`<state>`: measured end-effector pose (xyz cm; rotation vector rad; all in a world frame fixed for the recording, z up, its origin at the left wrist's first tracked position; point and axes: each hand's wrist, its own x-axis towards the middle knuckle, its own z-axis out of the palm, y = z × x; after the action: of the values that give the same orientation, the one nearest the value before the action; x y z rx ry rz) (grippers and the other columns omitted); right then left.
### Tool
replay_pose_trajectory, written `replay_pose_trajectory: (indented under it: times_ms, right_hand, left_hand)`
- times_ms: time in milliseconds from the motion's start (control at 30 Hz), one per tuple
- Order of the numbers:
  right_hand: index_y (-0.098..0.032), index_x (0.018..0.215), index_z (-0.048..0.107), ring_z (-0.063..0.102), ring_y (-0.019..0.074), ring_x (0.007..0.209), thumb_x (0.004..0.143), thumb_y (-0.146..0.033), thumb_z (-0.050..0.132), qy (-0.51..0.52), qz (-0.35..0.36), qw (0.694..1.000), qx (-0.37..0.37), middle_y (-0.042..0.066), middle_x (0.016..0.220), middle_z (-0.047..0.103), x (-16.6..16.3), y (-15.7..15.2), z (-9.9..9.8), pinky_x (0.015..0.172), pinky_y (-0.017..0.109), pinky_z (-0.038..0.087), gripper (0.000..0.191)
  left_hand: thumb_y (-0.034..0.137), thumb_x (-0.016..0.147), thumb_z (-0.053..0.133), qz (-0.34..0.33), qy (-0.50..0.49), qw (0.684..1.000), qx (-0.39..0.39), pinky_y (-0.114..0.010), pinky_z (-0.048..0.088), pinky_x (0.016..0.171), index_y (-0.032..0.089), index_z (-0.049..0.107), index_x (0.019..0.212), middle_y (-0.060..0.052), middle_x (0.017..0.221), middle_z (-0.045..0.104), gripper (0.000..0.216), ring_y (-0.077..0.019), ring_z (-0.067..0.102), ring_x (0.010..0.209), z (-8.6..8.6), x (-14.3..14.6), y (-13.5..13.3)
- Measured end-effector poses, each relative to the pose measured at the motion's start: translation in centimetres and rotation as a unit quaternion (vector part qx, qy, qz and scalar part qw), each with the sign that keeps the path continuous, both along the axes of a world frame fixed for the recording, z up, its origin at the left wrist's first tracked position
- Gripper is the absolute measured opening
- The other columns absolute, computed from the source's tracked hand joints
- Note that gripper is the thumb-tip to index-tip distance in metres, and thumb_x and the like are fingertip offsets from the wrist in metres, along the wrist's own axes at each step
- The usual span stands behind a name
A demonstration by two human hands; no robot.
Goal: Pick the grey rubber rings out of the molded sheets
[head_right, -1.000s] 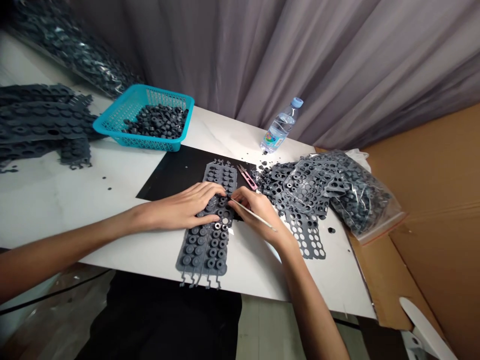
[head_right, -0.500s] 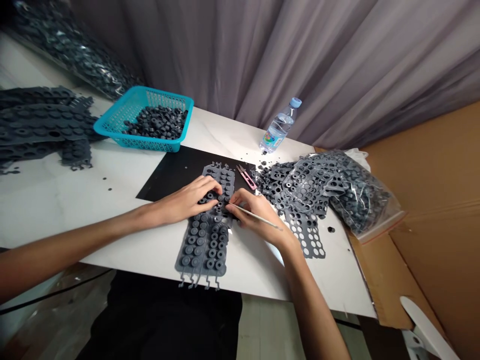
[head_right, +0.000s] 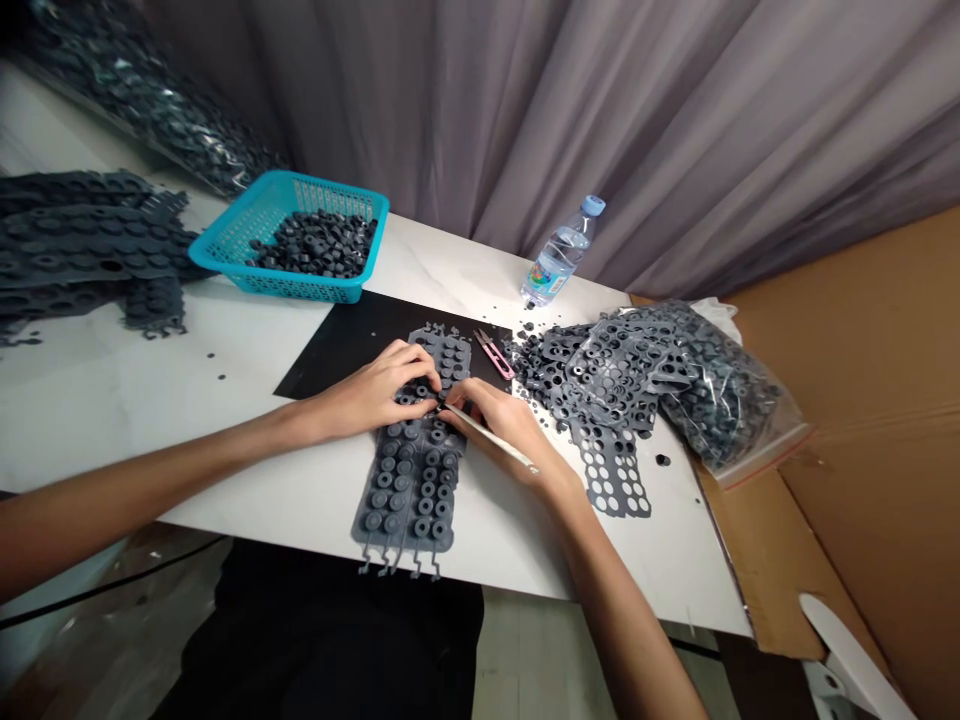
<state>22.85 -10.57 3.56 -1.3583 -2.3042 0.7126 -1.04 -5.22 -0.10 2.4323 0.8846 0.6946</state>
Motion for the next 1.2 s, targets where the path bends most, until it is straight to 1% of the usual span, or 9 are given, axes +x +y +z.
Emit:
replay_pose_trajectory:
  times_ms: [167,500,667,833,900,967,1067,1133,1200]
  right_hand:
    - [-0.025,0.105,0.068,0.06,0.0159,0.073,0.103,-0.044,0.064,-0.002,-0.023,1.0,0.0,0.0,0.093,0.071,0.34,0.08,-0.22,0.069,0.028,0.044,0.02]
    - [-0.026,0.106,0.068,0.058,0.0167,0.07,0.102,-0.054,0.061,-0.004,-0.055,0.998,-0.015,-0.001,0.086,0.072,0.46,-0.09,0.1,0.066,0.028,0.043,0.029]
    - [-0.026,0.105,0.068,0.06,0.0175,0.073,0.103,-0.054,0.06,-0.013,-0.038,0.999,-0.012,0.001,0.091,0.073,0.39,-0.07,-0.01,0.069,0.029,0.045,0.029]
    - [-0.027,0.108,0.067,0.06,0.017,0.073,0.105,-0.049,0.06,-0.036,-0.038,0.999,0.006,0.0,0.093,0.073,0.2,-0.07,0.09,0.07,0.029,0.044,0.024]
    - [-0.027,0.113,0.067,0.061,0.0168,0.072,0.106,-0.048,0.058,-0.048,-0.036,0.998,0.009,0.001,0.093,0.073,0.07,-0.14,0.17,0.069,0.028,0.044,0.024]
    - [-0.028,0.122,0.065,0.063,0.0169,0.073,0.107,-0.046,0.056,-0.061,-0.033,0.998,0.015,0.001,0.096,0.073,-0.12,-0.24,0.23,0.068,0.028,0.045,0.025]
    - [-0.028,0.13,0.063,0.067,0.0185,0.08,0.109,-0.042,0.053,-0.086,-0.014,0.995,0.045,0.005,0.108,0.073,-0.41,-0.37,0.19,0.071,0.029,0.048,0.028]
    - [-0.026,0.13,0.064,0.069,0.0199,0.085,0.11,-0.04,0.048,-0.105,0.001,0.992,0.071,0.007,0.113,0.072,-0.48,-0.35,-0.02,0.073,0.03,0.05,0.028]
    - [-0.025,0.13,0.063,0.071,0.0211,0.086,0.111,-0.039,0.045,-0.127,0.009,0.988,0.092,0.009,0.115,0.071,-0.47,-0.22,-0.45,0.071,0.03,0.049,0.03]
  left_hand:
    - [0.031,0.096,0.066,0.01,0.006,1.0,-0.009,-0.043,0.049,0.106,0.023,0.067,0.11,-0.004,0.118,0.062,0.016,-0.0259,0.052,0.12,-0.03,0.03,-0.01]
    - [0.034,0.098,0.062,0.011,0.013,1.0,-0.02,-0.046,0.05,0.106,0.023,0.066,0.11,-0.006,0.119,0.06,0.017,-0.0269,0.052,0.121,0.38,0.05,-0.14]
    - [0.034,0.098,0.062,0.013,0.015,1.0,-0.021,-0.046,0.049,0.107,0.024,0.065,0.11,-0.005,0.119,0.06,0.016,-0.0266,0.051,0.122,0.19,0.06,-0.15]
    - [0.034,0.098,0.062,0.015,0.022,0.999,-0.021,-0.045,0.05,0.104,0.024,0.065,0.11,-0.005,0.119,0.06,0.016,-0.0269,0.051,0.122,0.32,0.06,-0.21]
    - [0.035,0.098,0.063,0.018,0.023,0.999,-0.019,-0.044,0.05,0.103,0.024,0.065,0.11,-0.005,0.119,0.06,0.017,-0.0268,0.052,0.122,0.38,0.07,-0.21]
    - [0.035,0.098,0.064,0.02,0.023,0.999,-0.015,-0.044,0.05,0.103,0.024,0.065,0.11,-0.005,0.119,0.06,0.017,-0.0267,0.052,0.122,0.38,0.08,-0.2]
    - [0.035,0.098,0.065,0.02,0.024,0.999,-0.012,-0.044,0.05,0.103,0.023,0.065,0.11,-0.005,0.119,0.06,0.017,-0.0264,0.052,0.12,0.33,0.1,-0.17]
    - [0.036,0.098,0.065,0.02,0.024,0.999,-0.011,-0.044,0.05,0.103,0.024,0.065,0.11,-0.004,0.119,0.06,0.017,-0.0261,0.052,0.12,0.28,0.09,-0.15]
    - [0.036,0.098,0.066,0.019,0.024,0.999,-0.011,-0.043,0.05,0.102,0.024,0.065,0.11,-0.004,0.119,0.06,0.018,-0.0261,0.052,0.12,0.22,0.07,-0.11]
